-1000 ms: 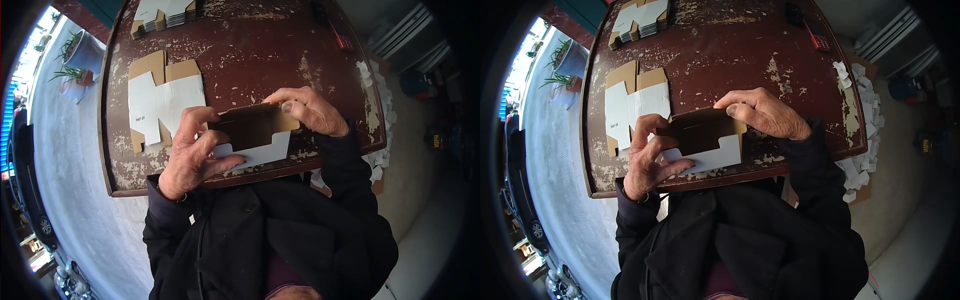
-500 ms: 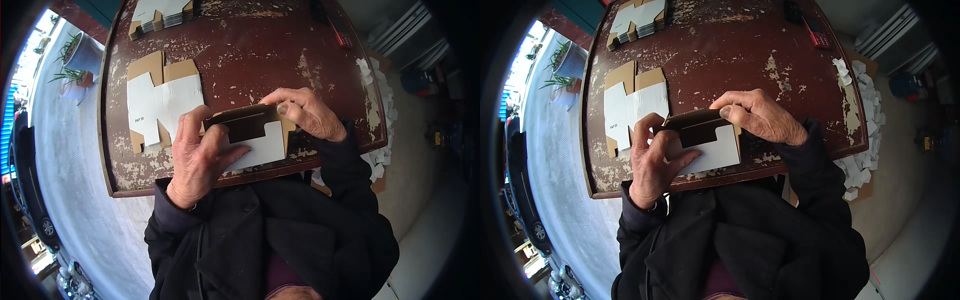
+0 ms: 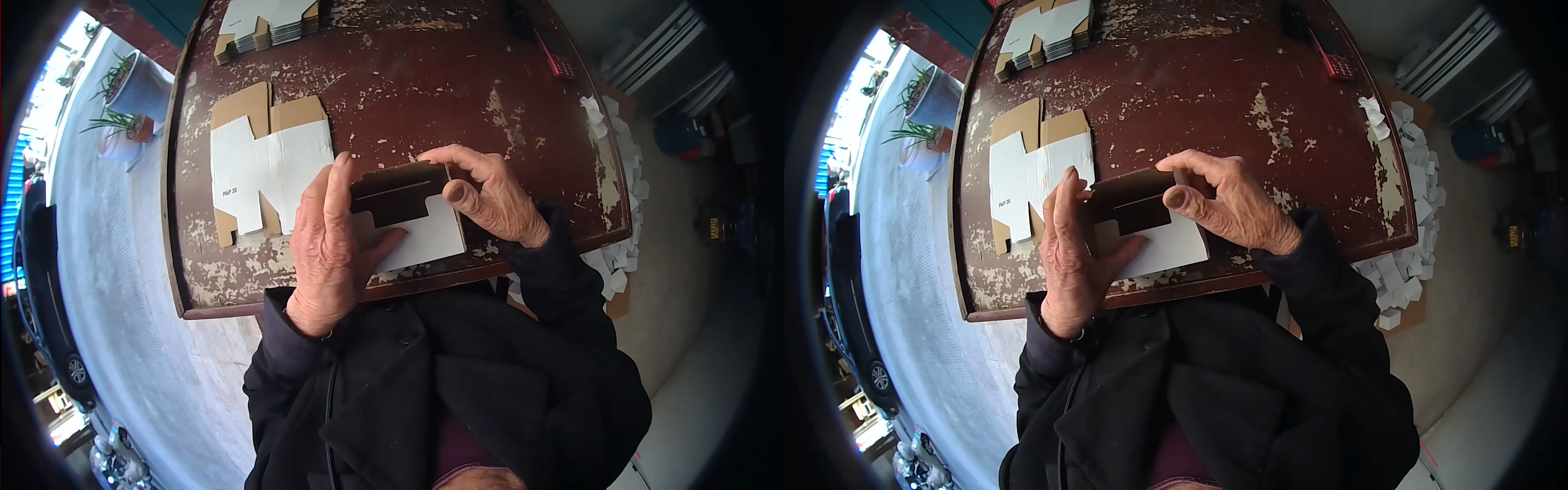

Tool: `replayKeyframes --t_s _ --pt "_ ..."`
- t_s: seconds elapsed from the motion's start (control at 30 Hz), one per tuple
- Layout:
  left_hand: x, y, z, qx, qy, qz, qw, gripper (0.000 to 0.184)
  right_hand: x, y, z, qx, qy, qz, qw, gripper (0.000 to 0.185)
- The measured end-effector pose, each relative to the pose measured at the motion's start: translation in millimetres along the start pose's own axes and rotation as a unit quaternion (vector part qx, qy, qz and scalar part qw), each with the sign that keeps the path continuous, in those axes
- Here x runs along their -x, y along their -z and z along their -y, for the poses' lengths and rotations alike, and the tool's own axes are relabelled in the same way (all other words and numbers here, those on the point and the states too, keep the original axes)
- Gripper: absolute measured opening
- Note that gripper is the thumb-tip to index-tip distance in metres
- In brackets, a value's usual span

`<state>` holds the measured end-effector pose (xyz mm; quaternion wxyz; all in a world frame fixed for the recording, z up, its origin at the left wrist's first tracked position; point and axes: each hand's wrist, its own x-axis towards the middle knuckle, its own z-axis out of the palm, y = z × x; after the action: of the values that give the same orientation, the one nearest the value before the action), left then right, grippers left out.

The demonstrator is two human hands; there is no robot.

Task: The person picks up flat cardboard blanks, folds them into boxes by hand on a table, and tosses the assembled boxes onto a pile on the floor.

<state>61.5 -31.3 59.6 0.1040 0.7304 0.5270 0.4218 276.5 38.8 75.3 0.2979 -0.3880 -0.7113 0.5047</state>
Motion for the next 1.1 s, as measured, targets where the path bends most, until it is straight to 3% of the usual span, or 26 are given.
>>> replayKeyframes --t_s 0.1,0.23,0.4,0.57,0.77,0.9,1.1 --pt "-0.3 -0.5 0.3 -0.003 0.005 0.001 1.000 0.096 0.1 -3.9 -3.5 -0.019 0.005 -0.011 1.000 0.066" --pt "-0.2 -4.0 5.2 -0.001 -0.016 -0.002 1.000 0.094 -1.9 -15.1 -0.7 0.220 0.096 -0.071 0.968 0.060" --pt "-0.1 -4.5 4.6 0.004 -0.015 0.000 1.000 0.096 -5.9 -16.6 -5.0 0.290 0.123 -0.088 0.945 0.056" --pt "0.7 -1.8 -2.2 0.040 0.024 -0.013 0.999 0.098 -9.3 -8.6 -16.3 0.142 0.059 -0.021 0.988 0.047" --pt "9.1 -7.5 6.2 0.066 -0.005 -0.062 0.996 0.098 -8.9 -9.2 -8.4 0.205 0.021 -0.028 0.978 0.036" --pt "16.9 -6.3 10.9 0.080 -0.021 -0.053 0.995 0.093 -11.8 -13.0 -12.7 0.310 0.111 -0.077 0.941 0.028" --pt "22.8 -10.3 22.4 0.130 -0.080 -0.067 0.986 0.084 -17.9 -18.8 -16.3 0.331 0.160 -0.107 0.924 0.027"
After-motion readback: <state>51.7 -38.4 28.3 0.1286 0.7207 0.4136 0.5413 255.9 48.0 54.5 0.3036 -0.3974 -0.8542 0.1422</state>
